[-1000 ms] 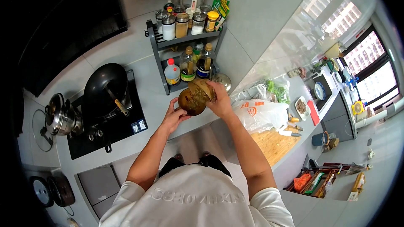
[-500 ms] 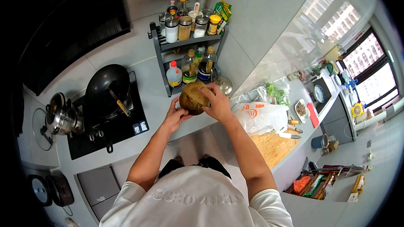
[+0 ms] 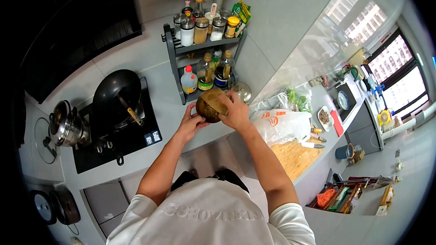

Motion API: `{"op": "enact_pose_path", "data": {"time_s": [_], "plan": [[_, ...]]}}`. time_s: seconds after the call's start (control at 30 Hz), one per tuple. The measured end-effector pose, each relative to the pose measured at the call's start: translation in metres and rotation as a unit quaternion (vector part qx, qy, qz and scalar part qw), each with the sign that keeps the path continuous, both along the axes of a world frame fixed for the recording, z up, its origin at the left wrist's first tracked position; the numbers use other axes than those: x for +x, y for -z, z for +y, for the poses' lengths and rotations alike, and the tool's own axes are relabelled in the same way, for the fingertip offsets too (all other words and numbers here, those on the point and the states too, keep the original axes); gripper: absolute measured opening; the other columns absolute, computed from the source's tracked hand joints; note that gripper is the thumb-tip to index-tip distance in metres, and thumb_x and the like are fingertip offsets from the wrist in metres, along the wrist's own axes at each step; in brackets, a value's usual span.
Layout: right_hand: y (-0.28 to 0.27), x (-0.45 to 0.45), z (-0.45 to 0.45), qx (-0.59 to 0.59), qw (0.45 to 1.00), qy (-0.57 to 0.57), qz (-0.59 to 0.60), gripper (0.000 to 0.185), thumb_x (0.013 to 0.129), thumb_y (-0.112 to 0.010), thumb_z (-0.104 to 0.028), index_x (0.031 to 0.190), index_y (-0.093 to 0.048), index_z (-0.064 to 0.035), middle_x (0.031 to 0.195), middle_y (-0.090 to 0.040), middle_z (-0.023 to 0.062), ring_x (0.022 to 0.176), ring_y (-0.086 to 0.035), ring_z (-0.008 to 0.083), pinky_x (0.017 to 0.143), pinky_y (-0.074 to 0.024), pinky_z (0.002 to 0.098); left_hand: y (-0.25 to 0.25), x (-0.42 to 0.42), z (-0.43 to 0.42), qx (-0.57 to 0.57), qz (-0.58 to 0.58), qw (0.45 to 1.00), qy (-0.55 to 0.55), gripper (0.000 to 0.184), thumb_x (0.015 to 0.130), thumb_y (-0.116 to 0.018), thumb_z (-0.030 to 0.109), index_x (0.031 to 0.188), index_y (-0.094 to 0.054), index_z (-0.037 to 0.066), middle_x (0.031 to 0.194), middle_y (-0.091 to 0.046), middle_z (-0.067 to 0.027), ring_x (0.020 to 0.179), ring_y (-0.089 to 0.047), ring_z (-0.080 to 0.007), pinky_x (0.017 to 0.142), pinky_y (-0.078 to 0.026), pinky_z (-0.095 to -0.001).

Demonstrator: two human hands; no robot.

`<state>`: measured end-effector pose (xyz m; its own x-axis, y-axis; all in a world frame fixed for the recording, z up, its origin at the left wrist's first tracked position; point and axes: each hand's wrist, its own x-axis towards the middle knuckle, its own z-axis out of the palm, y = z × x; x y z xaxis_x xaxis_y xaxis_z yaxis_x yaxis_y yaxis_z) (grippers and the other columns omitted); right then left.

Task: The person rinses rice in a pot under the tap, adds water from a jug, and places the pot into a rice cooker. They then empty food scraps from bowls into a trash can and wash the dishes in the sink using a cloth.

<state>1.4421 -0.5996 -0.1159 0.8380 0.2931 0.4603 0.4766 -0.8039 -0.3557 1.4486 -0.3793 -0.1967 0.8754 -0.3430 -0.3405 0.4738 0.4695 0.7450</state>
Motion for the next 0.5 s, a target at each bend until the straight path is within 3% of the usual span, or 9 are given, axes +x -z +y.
{"op": "enact_pose_path", "data": {"time_s": [0.07,0.17,0.5], "plan": [[-0.002,-0.005,0.004,0.023,0.999,0.044,-0.005,0.073,0.064,-0.084,-0.01,0.133,-0.063,-0.0215,0.131,-0.059,0.0112,0.105,-0.069,0.0349,0.079,-0.0599,0.046,0.002,0.0,0.002,-0.008,-0.002,1.0,0.002,0.078,0.09,-0.062,-0.007,0.155,-0.028,0.02,0.122,-0.062,-0.0133,0.106,-0.068,-0.0235,0.093,-0.063,-0.0434],[-0.001,0.001,0.006,-0.009,0.998,0.021,-0.051,0.072,0.065,-0.086,-0.012,0.132,-0.064,-0.0272,0.128,-0.06,0.0079,0.103,-0.07,0.0319,0.078,-0.0601,0.044,0.001,0.005,0.002,0.015,-0.008,1.0,0.018,0.077,0.091,-0.063,-0.006,0.154,-0.029,0.019,0.123,-0.062,-0.0132,0.106,-0.068,-0.0235,0.092,-0.063,-0.0427],[-0.004,0.018,0.004,-0.051,0.995,0.009,-0.085,0.073,0.063,-0.087,-0.014,0.131,-0.067,-0.0287,0.129,-0.06,0.008,0.095,-0.072,0.0311,0.075,-0.0599,0.0428,-0.005,0.009,0.004,0.014,0.016,1.0,0.02,0.078,0.089,-0.064,-0.009,0.154,-0.031,0.021,0.117,-0.066,-0.0128,0.103,-0.071,-0.0247,0.092,-0.064,-0.0455]]}}
